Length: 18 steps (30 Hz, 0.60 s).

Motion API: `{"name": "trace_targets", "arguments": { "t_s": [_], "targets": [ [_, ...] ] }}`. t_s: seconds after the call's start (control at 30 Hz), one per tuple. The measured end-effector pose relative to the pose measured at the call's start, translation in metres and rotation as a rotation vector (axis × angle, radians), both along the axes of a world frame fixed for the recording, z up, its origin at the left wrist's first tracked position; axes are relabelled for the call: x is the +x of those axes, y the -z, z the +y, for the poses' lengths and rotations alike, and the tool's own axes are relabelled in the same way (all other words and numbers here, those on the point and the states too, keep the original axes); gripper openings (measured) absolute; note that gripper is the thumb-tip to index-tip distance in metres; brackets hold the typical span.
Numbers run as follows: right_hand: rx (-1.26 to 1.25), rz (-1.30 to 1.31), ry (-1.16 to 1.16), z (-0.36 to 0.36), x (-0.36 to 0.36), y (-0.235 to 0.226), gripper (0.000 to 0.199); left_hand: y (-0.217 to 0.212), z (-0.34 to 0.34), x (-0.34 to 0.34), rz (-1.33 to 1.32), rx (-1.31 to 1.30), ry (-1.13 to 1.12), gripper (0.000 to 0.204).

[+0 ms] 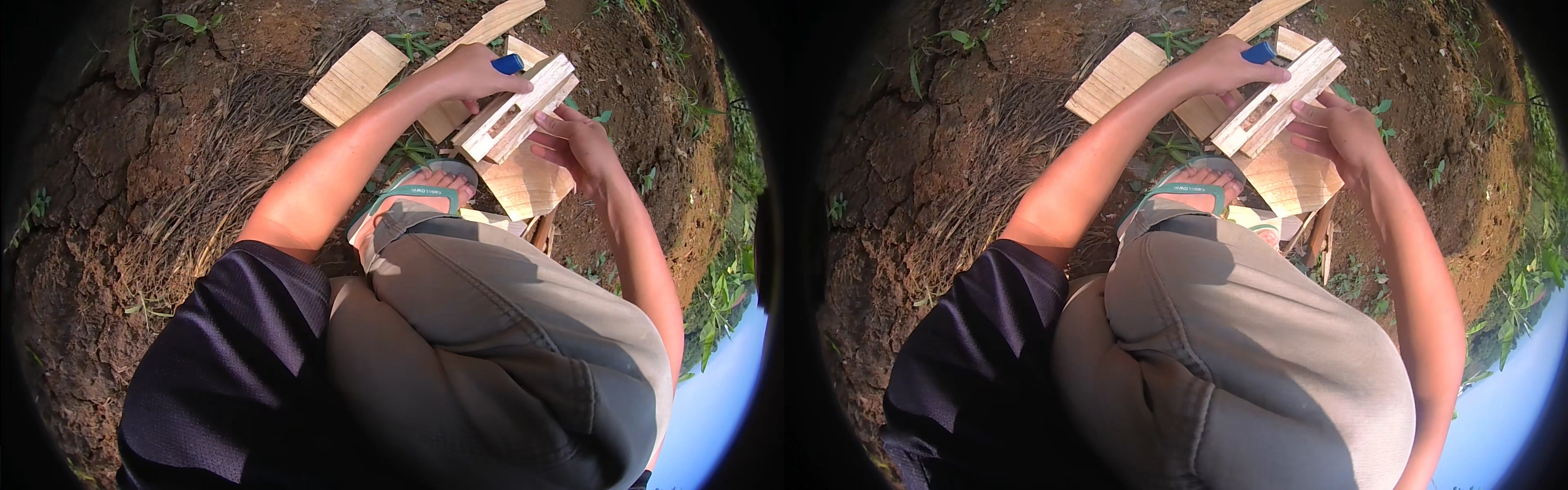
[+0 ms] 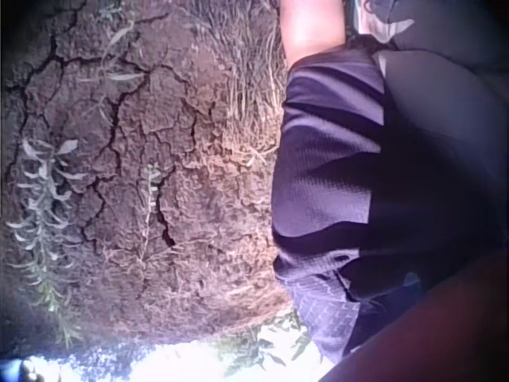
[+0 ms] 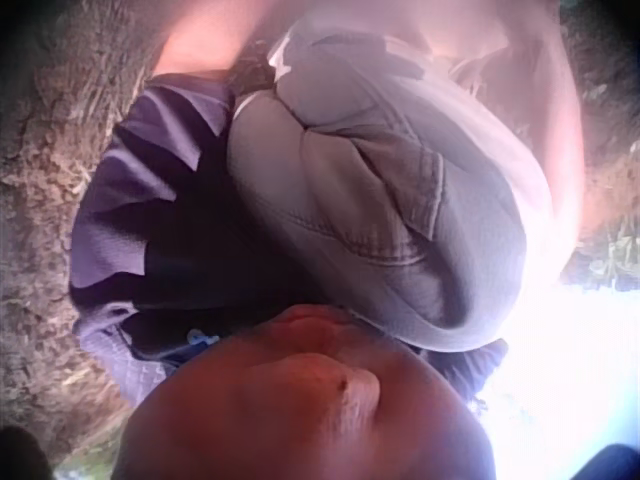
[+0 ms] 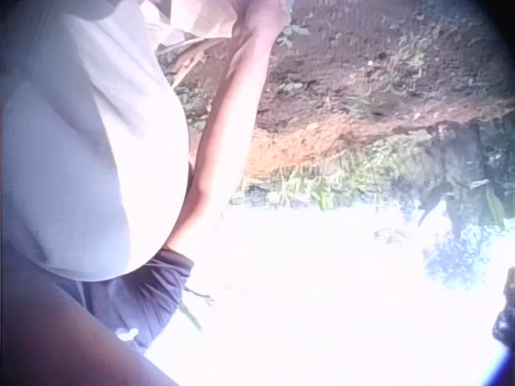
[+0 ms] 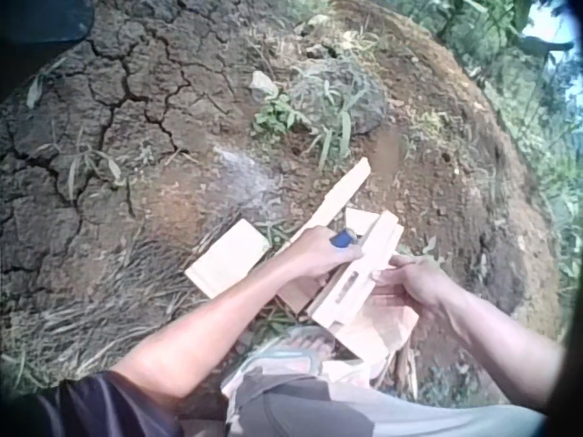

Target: The person fits small wood pieces together using a hammer and a chisel while sitting on the ground outdoors.

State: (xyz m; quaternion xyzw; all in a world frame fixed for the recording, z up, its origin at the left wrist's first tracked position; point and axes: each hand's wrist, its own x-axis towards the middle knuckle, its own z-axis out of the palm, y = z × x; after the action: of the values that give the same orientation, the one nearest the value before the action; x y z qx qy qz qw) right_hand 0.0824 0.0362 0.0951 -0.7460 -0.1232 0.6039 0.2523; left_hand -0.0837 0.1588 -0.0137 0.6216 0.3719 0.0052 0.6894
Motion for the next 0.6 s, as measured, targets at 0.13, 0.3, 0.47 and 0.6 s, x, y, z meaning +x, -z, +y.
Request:
{"name": "trace_targets", "arguments": {
  "t_s": [0.13,0.3,0.47,0.6],
  "targets": [
    [-0.039,-0.037,-0.022,0.002,0.002,0.003,0.068,0.004,0.001,-0.001,-0.057,0.016,0.003,0.075],
    [-0.022,-0.061,-0.028,0.002,0.004,0.005,0.065,-0.002,0.003,-0.001,-0.046,0.029,0.015,0.059],
    [0.04,-0.023,0.003,-0.008,0.002,0.006,0.068,-0.012,0.001,-0.003,-0.031,0.047,0.017,0.044],
    [0.065,-0.038,0.012,-0.009,-0.002,0.007,0.073,-0.013,0.001,-0.005,-0.025,0.018,-0.018,0.05]
  ]
}}
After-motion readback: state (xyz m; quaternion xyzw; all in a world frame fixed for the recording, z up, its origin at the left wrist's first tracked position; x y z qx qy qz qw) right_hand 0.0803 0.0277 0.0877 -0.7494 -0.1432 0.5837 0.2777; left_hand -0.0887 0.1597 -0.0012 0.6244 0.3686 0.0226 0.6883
